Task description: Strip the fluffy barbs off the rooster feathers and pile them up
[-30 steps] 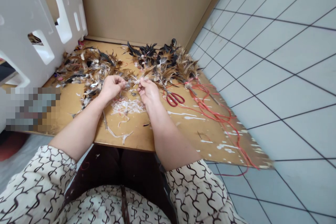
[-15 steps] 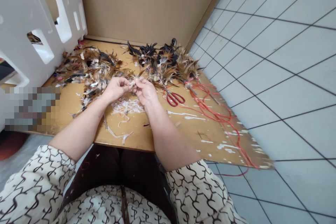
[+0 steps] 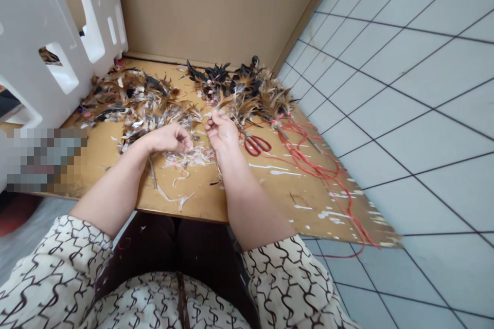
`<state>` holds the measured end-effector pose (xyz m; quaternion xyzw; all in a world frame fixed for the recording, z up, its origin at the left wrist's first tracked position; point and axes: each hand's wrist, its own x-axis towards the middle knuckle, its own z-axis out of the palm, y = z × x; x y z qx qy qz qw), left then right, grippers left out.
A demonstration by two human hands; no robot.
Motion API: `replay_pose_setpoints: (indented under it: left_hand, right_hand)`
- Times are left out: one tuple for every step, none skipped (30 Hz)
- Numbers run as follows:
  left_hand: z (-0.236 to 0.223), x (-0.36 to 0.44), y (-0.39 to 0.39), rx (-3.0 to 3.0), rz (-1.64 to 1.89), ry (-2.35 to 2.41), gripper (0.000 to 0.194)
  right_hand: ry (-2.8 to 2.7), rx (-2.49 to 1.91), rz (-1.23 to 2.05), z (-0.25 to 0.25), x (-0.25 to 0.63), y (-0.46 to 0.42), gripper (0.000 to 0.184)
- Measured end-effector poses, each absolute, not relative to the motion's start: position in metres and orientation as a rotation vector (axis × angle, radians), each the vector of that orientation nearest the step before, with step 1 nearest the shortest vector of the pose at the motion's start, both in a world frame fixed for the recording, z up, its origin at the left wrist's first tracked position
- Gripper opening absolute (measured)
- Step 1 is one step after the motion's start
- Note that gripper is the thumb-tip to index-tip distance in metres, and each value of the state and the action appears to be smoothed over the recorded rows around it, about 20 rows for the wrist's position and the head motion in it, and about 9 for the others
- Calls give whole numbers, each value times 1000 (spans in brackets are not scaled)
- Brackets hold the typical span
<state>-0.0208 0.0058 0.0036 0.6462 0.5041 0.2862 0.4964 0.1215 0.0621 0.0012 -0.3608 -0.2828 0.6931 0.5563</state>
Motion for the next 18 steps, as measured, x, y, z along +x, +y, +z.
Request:
replay_pose_setpoints:
  left_hand:
    - [4,-22,6,1576,664,1196,5]
    - [5,-23,5,1575,647,1180,7]
    - [6,-23,5,1564,648,1176,9]
    - [7,-22,5,1543,677,1190,12]
    - [9,-22,4,1515,734,1223,14]
    - [9,-21,4,1483,811,1273,15]
    - [10,-21,4,1448,898,1340,16]
    - [10,-21,5,1413,988,1422,15]
    - [9,-21,6,1382,1068,1511,12]
    - [7,-22,7,1358,1125,1597,9]
    - [5,-23,8,1347,1176,1679,6]
    - [4,-24,10,1350,1207,1739,4]
    - [2,-25,12,1367,1218,1781,3]
    - [1,-25,13,1390,1216,1825,4]
    - [0,-25,13,1418,1205,1866,5]
    - [0,-25,13,1452,1182,1908,6]
    - [1,-25,13,1491,1153,1955,7]
    - [1,-24,12,1533,1115,2003,8]
  right_hand:
    - [-654,-858,1633,1,122,63,27]
    - [-643,-863,1632,1,123,64,27]
    - [-638,-865,1632,1,123,64,27]
    - [-642,-864,1633,1,123,64,27]
    - [-658,-859,1635,1,123,64,27]
    - [-679,-852,1638,1,123,64,26]
    - [-696,-845,1641,1,122,63,26]
    - [-705,-841,1645,1,122,63,26]
    - [-703,-839,1647,1,121,62,26]
    - [-693,-840,1651,1,121,61,26]
    - [-681,-842,1655,2,121,61,27]
    - [-674,-844,1659,2,121,60,28]
    - [-676,-845,1661,2,121,59,29]
    - [-690,-845,1662,2,120,59,30]
    - [-709,-845,1660,2,120,59,30]
    - [-730,-844,1657,2,120,58,31]
    - [-748,-844,1653,1,119,58,31]
    - [-761,-846,1651,1,119,58,32]
